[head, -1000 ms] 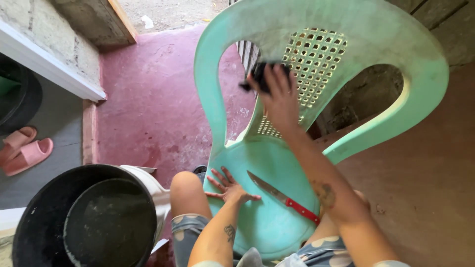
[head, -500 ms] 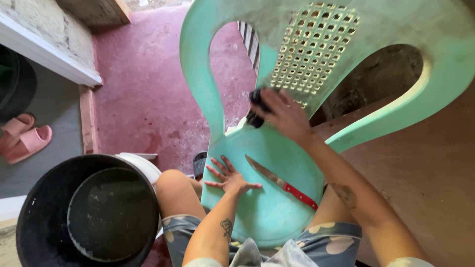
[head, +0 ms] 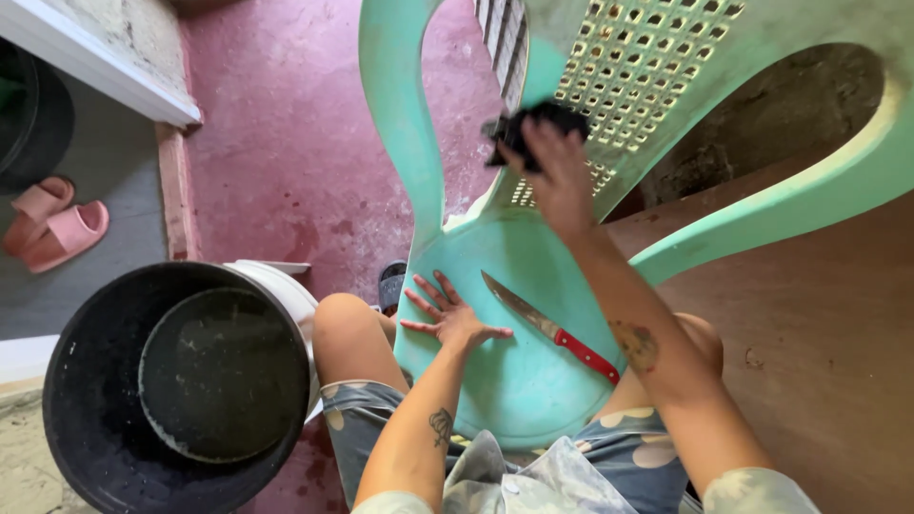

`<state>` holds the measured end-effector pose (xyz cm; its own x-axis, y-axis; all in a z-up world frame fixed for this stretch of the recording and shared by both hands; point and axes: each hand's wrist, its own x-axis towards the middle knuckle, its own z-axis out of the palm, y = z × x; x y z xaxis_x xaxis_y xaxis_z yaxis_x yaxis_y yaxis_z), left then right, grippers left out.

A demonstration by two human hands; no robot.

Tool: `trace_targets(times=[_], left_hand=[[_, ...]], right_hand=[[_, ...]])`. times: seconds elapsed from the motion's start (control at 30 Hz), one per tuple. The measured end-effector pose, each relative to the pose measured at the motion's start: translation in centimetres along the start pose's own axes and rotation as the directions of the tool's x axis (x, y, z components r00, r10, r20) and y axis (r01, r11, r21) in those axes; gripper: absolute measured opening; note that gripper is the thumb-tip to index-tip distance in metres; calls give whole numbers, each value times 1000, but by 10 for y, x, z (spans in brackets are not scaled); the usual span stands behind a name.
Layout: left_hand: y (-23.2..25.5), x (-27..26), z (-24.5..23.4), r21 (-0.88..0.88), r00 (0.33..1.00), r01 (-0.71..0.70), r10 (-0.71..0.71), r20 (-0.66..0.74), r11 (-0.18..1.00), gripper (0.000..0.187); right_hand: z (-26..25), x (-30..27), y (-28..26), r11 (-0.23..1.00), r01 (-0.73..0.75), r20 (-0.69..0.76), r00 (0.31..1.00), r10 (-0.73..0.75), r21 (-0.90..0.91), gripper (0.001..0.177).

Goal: The recorder uses a knife to cut away excess plastic or debris and clean the back of a plastic chair.

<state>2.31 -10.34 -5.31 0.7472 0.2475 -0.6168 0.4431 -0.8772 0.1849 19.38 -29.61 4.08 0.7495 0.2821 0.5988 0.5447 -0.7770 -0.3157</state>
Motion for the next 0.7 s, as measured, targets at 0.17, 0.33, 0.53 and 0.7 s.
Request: trace_targets(times=[0.17, 0.33, 0.53, 0.7], left_hand=[[1, 2, -3, -5, 999, -13, 13, -35, 1000, 191], [4, 6, -2, 19, 1000, -1, 1, -5, 1000, 190], [-3, 27, 34, 43, 907, -79, 89, -411, 996, 183], [5, -12, -14, 62, 1000, 8, -7, -24, 998, 185]], right_hand=[[26, -78, -30, 987, 144, 215, 968, -127, -64, 59], [82, -117, -63, 982, -186, 279, 941, 190, -41, 69], [127, -96, -112, 702, -653, 250, 757, 604, 284, 61], [97, -103, -36, 157, -759, 589, 602, 539, 632, 48]])
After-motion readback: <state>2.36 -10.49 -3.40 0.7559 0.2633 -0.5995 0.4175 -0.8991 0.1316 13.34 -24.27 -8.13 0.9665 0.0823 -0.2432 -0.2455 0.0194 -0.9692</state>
